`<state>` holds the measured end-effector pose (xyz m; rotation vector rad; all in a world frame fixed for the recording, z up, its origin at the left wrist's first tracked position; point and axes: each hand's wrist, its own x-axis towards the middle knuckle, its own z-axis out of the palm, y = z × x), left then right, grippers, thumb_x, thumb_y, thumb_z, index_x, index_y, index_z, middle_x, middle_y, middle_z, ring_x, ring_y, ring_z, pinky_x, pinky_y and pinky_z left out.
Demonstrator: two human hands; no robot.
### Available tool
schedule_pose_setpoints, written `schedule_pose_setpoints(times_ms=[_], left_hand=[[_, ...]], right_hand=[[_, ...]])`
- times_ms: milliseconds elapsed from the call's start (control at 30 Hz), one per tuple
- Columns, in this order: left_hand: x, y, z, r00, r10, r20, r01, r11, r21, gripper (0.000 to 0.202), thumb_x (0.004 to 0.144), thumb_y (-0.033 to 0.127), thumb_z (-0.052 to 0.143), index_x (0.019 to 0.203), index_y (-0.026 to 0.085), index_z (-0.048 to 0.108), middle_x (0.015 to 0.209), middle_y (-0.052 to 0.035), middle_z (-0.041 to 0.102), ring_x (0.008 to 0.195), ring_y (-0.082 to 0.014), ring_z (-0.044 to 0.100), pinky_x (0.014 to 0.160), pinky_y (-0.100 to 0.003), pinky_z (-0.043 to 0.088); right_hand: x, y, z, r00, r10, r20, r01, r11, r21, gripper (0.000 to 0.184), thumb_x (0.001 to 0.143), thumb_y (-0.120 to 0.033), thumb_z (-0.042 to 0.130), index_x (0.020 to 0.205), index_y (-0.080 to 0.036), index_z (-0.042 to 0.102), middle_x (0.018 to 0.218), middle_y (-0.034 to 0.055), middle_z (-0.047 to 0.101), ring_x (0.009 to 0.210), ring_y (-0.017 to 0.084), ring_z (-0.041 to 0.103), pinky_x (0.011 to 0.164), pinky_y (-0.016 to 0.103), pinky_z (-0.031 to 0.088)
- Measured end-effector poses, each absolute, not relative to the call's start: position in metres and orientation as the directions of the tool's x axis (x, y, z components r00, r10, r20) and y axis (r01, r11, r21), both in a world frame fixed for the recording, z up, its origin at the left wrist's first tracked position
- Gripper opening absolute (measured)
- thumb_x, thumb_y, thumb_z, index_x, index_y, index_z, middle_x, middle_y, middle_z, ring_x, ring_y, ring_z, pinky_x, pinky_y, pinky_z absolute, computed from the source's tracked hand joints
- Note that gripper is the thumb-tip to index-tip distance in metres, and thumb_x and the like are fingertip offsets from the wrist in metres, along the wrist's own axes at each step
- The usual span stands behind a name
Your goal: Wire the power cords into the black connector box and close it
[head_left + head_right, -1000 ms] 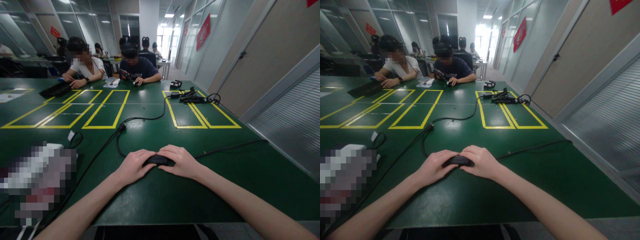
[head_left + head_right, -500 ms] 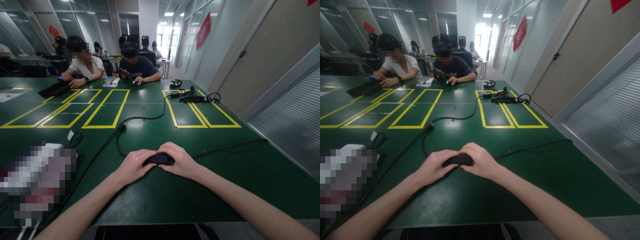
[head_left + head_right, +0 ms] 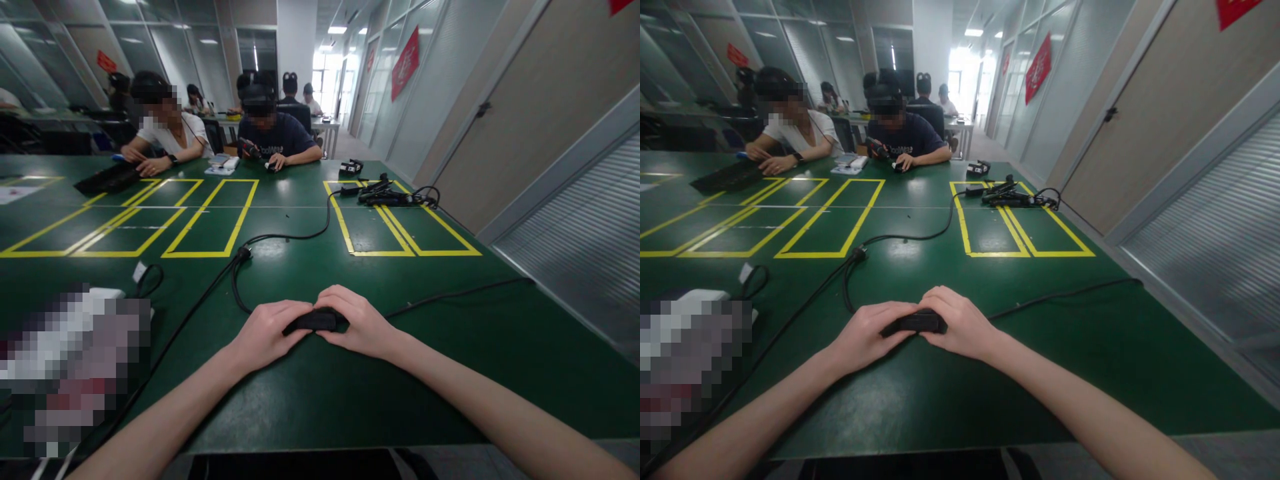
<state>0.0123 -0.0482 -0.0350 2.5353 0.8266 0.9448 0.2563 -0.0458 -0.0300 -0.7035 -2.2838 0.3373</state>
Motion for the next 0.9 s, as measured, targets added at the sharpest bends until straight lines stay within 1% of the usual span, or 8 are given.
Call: schedule_pose_setpoints(times_ms=[133, 267, 433, 567, 633, 733, 800, 900], left_hand=[[0.013, -0.049, -0.035, 0.589, 0.607, 0.533, 0.413, -0.793, 0.447, 0.032, 0.099, 0.027, 0.066, 0.13, 0.02, 0.066, 0.118, -0.0103, 0.078, 0.105, -0.0235, 0.078, 0.094, -0.036, 0.064], [0.013, -0.048, -0.033, 0.602, 0.57, 0.559, 0.397, -0.821, 0.41, 0.026, 0.102, 0.024, 0.062, 0.127, 0.02, 0.067, 0.118, -0.0099, 0.079, 0.106, -0.0228, 0.078, 0.096, -0.035, 0.064], [0.014, -0.047, -0.032, 0.597, 0.468, 0.651, 0.387, -0.879, 0.277, 0.029, 0.102, 0.022, 0.062, 0.131, 0.018, 0.064, 0.118, -0.012, 0.079, 0.107, -0.0237, 0.077, 0.098, -0.038, 0.064], [0.014, -0.047, -0.03, 0.632, 0.363, 0.685, 0.378, -0.916, 0.136, 0.031, 0.101, 0.018, 0.06, 0.132, 0.017, 0.063, 0.119, -0.0114, 0.079, 0.108, -0.0227, 0.077, 0.102, -0.041, 0.061], [0.014, -0.048, -0.028, 0.645, 0.324, 0.693, 0.377, -0.923, 0.08, 0.03, 0.101, 0.018, 0.06, 0.131, 0.016, 0.064, 0.118, -0.0113, 0.079, 0.107, -0.0224, 0.077, 0.102, -0.042, 0.06], [0.016, -0.049, -0.024, 0.65, 0.314, 0.692, 0.381, -0.922, 0.061, 0.028, 0.102, 0.019, 0.06, 0.13, 0.017, 0.064, 0.117, -0.0106, 0.08, 0.104, -0.0217, 0.077, 0.1, -0.041, 0.06], [0.018, -0.051, -0.022, 0.643, 0.33, 0.692, 0.386, -0.919, 0.079, 0.027, 0.102, 0.022, 0.061, 0.128, 0.017, 0.064, 0.115, -0.0104, 0.08, 0.103, -0.0218, 0.077, 0.098, -0.04, 0.061], [0.02, -0.055, -0.019, 0.626, 0.359, 0.692, 0.413, -0.906, 0.095, 0.033, 0.1, 0.028, 0.065, 0.13, 0.016, 0.064, 0.121, -0.0127, 0.078, 0.113, -0.0252, 0.074, 0.101, -0.043, 0.059]], right_hand=[[0.257, -0.046, -0.028, -0.588, 0.554, 0.589, 0.361, 0.832, -0.422, 0.015, 0.093, -0.017, 0.066, 0.106, -0.021, 0.061, 0.098, 0.0084, 0.07, 0.091, 0.023, 0.068, 0.078, 0.035, 0.058], [0.258, -0.047, -0.026, -0.586, 0.585, 0.561, 0.354, 0.807, -0.472, 0.025, 0.09, -0.022, 0.07, 0.114, -0.021, 0.061, 0.104, 0.0093, 0.071, 0.096, 0.024, 0.07, 0.083, 0.037, 0.059], [0.263, -0.048, -0.021, -0.611, 0.717, 0.337, 0.361, 0.631, -0.687, 0.039, 0.09, -0.027, 0.074, 0.126, -0.021, 0.059, 0.118, 0.0097, 0.072, 0.103, 0.023, 0.071, 0.09, 0.036, 0.057], [0.268, -0.049, -0.014, -0.65, 0.752, 0.112, 0.211, 0.32, -0.924, 0.04, 0.087, -0.035, 0.079, 0.119, -0.021, 0.058, 0.112, 0.0056, 0.071, 0.1, 0.019, 0.07, 0.089, 0.033, 0.057], [0.269, -0.05, -0.012, -0.668, 0.744, 0.018, 0.172, 0.178, -0.969, 0.042, 0.083, -0.037, 0.084, 0.111, -0.021, 0.056, 0.102, 0.0016, 0.069, 0.091, 0.016, 0.069, 0.082, 0.029, 0.057], [0.267, -0.051, -0.013, -0.682, 0.724, -0.106, 0.152, -0.002, -0.988, 0.048, 0.079, -0.04, 0.087, 0.103, -0.022, 0.05, 0.088, -0.0035, 0.064, 0.068, 0.01, 0.064, 0.058, 0.021, 0.053], [0.267, -0.048, -0.013, -0.687, 0.711, -0.151, 0.14, -0.074, -0.987, 0.047, 0.08, -0.042, 0.086, 0.101, -0.022, 0.049, 0.086, -0.0046, 0.064, 0.053, 0.006, 0.054, 0.044, 0.016, 0.044], [0.275, -0.038, -0.011, -0.757, 0.625, -0.191, 0.125, -0.147, -0.981, 0.044, 0.083, -0.045, 0.083, 0.099, -0.021, 0.049, 0.091, -0.0005, 0.071, 0.044, 0.002, 0.042, 0.036, 0.014, 0.03]])
